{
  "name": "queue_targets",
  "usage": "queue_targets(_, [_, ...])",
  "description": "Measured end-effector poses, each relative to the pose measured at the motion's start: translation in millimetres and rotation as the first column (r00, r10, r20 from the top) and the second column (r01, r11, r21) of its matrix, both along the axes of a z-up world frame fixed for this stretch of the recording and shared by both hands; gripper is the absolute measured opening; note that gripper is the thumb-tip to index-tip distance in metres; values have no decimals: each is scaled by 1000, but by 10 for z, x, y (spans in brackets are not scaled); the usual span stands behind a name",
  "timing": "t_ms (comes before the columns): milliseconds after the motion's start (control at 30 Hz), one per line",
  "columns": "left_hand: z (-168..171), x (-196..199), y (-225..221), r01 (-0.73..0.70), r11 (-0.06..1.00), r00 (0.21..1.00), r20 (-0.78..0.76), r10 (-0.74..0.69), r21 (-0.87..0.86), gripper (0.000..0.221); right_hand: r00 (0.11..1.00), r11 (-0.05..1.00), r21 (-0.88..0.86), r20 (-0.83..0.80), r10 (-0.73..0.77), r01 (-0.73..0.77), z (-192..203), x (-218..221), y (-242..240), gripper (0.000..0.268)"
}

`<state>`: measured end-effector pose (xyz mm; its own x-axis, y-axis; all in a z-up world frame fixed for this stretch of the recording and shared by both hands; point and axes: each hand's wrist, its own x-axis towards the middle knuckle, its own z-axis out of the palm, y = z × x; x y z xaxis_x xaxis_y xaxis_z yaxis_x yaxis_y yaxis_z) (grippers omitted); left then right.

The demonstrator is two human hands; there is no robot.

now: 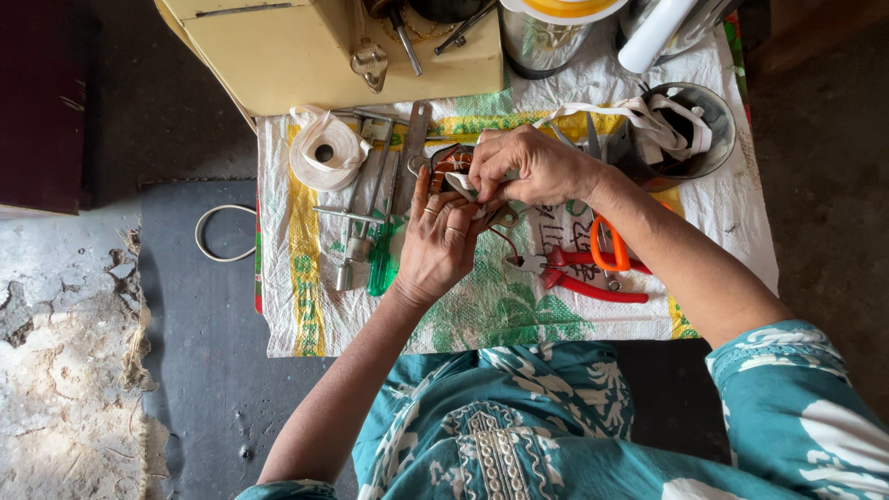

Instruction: The person wraps white tape around the internal copper coils of a disassembled electric motor by hand while holding the motor unit stationary.

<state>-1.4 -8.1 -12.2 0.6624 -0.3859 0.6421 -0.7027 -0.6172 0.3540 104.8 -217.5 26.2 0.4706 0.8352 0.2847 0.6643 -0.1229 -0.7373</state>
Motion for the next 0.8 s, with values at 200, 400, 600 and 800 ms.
queue_targets(200, [-12,-15,-51,-33,999,999,-2,33,-36,16,997,999,-17,-63,-36,35,27,-13,-2,15])
queue_targets(400, [-6,-32,-74,-51,997,999,3,51,-59,16,996,1000,-28,-86,-16,14,134,14,-113,21])
queue_targets(600, [-5,-21,-71,-48,996,999,1,49,-73,14,839,921,160,378,-391,357,147,-95,63,28])
queue_targets(800, [-19,-24,-69,-65,996,998,-10,64,-65,13,854,778,-388,383,-352,495,129,-85,343,21])
